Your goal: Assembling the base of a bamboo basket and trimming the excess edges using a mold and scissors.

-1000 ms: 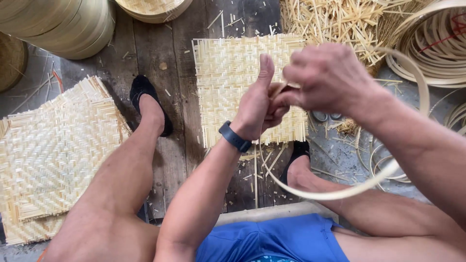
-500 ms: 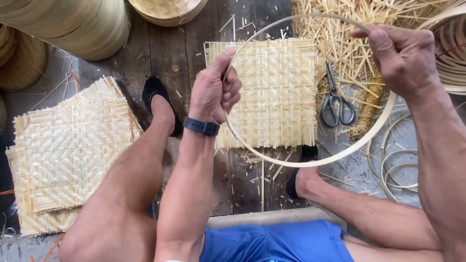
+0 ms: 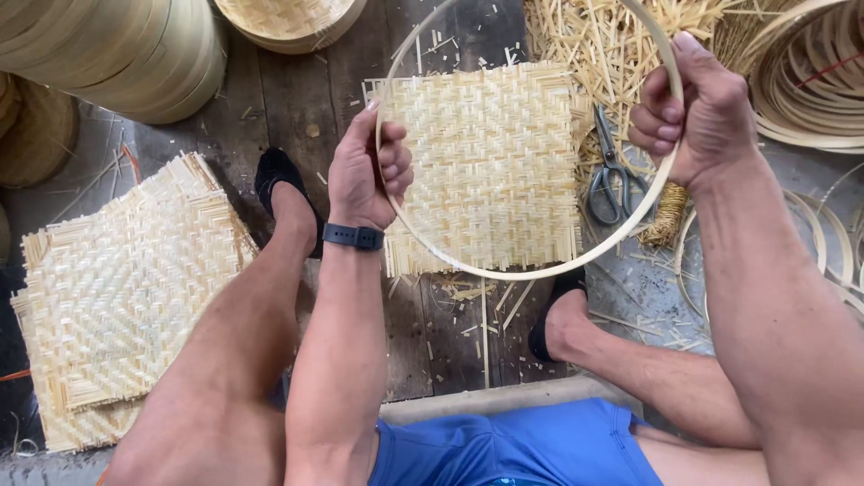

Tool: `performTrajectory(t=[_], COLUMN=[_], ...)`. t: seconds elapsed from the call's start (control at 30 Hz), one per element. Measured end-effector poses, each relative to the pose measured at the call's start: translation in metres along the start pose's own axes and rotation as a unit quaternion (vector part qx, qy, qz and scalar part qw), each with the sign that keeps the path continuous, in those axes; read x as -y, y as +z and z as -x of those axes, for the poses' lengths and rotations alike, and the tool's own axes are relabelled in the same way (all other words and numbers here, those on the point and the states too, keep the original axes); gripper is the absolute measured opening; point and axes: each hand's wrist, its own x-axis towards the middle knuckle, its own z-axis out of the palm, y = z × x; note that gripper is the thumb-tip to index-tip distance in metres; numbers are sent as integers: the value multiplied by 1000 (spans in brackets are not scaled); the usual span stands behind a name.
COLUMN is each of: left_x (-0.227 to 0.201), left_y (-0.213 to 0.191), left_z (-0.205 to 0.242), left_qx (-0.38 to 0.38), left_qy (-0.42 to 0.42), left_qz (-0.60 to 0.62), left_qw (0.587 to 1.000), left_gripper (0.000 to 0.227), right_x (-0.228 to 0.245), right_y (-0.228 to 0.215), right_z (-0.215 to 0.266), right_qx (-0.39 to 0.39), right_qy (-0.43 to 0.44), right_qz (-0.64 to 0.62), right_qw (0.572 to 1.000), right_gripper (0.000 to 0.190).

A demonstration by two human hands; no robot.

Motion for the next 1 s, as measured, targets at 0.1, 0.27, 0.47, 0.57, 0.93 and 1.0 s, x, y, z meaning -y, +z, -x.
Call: performTrajectory(t=[0.1, 0.27, 0.47, 0.57, 0.93, 1.0], left_x=[0, 5, 26, 33, 62, 61], left_y=[-10, -10, 3, -2, -55, -49], left_z=[-5, -2, 5, 5, -9, -5], left_qx=[-3, 11, 11, -25, -65, -110], left_qy=[-25, -38, 55, 64, 40, 77], left_qz=[3, 26, 123, 152, 91, 111], left_qw=[1000, 999, 991, 986, 993, 985], left_gripper=[42, 44, 35, 32, 32, 29], right_x=[5, 13, -8, -51, -97, -100], right_y=[5, -6, 33, 16, 2, 6], right_z=[-3, -1, 5, -2, -26, -26], right_qx=[-87, -104, -88, -125, -229, -184], right_qy=[47, 57, 45, 41, -10, 52], right_qz=[-32, 74, 26, -22, -140, -95], right_qw=[995, 990, 995, 991, 963, 977], right_gripper=[50, 52, 52, 49, 41, 40])
